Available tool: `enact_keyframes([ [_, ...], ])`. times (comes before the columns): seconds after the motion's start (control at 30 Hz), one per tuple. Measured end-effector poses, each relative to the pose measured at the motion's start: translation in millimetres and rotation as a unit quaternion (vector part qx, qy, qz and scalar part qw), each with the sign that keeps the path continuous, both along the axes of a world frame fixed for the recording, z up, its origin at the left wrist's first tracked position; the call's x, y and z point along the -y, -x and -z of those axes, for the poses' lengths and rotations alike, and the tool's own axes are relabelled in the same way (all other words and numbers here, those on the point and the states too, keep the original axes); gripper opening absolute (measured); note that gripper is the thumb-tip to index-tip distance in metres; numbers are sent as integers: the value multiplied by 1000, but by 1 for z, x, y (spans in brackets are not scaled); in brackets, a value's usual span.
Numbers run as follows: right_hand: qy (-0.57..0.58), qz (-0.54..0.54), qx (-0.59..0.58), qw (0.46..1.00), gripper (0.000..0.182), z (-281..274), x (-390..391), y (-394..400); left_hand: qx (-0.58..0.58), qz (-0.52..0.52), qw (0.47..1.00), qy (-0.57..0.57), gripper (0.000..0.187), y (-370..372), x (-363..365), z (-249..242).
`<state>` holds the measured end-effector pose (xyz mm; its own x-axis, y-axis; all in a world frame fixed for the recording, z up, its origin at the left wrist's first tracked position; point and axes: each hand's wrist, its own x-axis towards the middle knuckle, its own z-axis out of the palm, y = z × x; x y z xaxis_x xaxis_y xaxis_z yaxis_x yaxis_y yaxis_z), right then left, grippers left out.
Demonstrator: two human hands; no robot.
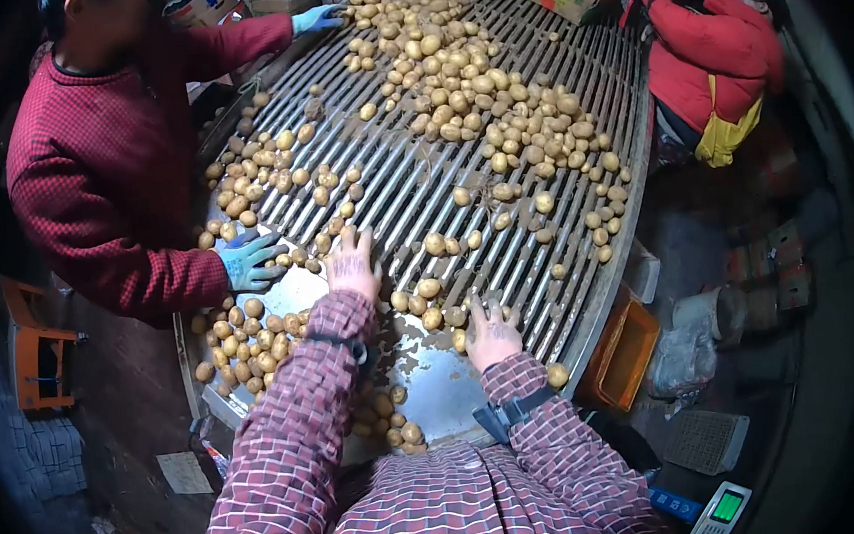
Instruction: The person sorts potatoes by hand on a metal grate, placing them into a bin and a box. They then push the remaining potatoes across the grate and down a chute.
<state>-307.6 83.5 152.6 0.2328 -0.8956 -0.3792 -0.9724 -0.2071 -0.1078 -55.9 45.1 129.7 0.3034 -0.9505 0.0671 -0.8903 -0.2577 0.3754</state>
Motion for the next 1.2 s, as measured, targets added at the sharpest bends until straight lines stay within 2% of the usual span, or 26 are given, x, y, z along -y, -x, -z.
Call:
enact_keyframes([
  [0.07,5,-5,9,1000,78,12,-2,15,110,40,982,-146,50,-12,44,39],
  [0.13,-14,12,38,999,76,4,-6,24,101,33,980,-170,28,-2,58,19],
  [0.17,-34,14,11,999,71,-5,-7,26,121,42,982,-137,23,0,57,22],
  [0.23,-76,26,33,996,66,-12,-4,30,67,85,989,-98,23,-1,46,37],
  [0.3,-126,25,56,990,61,-30,10,31,-2,126,990,69,37,5,11,53],
  [0.33,-155,40,77,984,57,-44,21,32,-53,123,985,106,45,13,-11,43],
  [0.37,-146,66,71,985,55,-49,35,35,-92,123,980,128,49,16,-27,41],
  [0.47,-84,135,92,983,50,-48,89,61,-26,123,976,180,37,22,-56,60],
  [0.53,-29,197,146,969,51,-50,136,71,-18,127,974,186,36,26,-56,72],
  [0.67,113,226,191,948,52,-49,214,71,-23,120,981,153,38,29,-49,73],
  [0.73,189,234,221,928,51,-12,239,68,-21,124,980,155,40,30,-50,71],
  [0.8,97,149,103,979,46,14,232,57,-30,118,983,140,40,31,-51,68],
  [0.83,142,113,43,982,41,30,228,54,-34,117,983,136,41,32,-52,66],
  [0.87,155,114,34,981,37,42,229,54,-38,114,983,136,41,33,-50,64],
  [0.93,122,101,40,987,31,25,224,47,-39,114,983,141,41,32,-50,65],
  [1.0,71,229,231,943,25,13,243,51,-40,117,984,131,46,33,-51,60],
  [1.07,115,238,268,927,27,-13,263,35,-50,120,985,110,49,33,-50,54],
  [1.2,195,95,159,963,37,-28,329,-5,-44,123,982,137,50,32,-49,58],
])
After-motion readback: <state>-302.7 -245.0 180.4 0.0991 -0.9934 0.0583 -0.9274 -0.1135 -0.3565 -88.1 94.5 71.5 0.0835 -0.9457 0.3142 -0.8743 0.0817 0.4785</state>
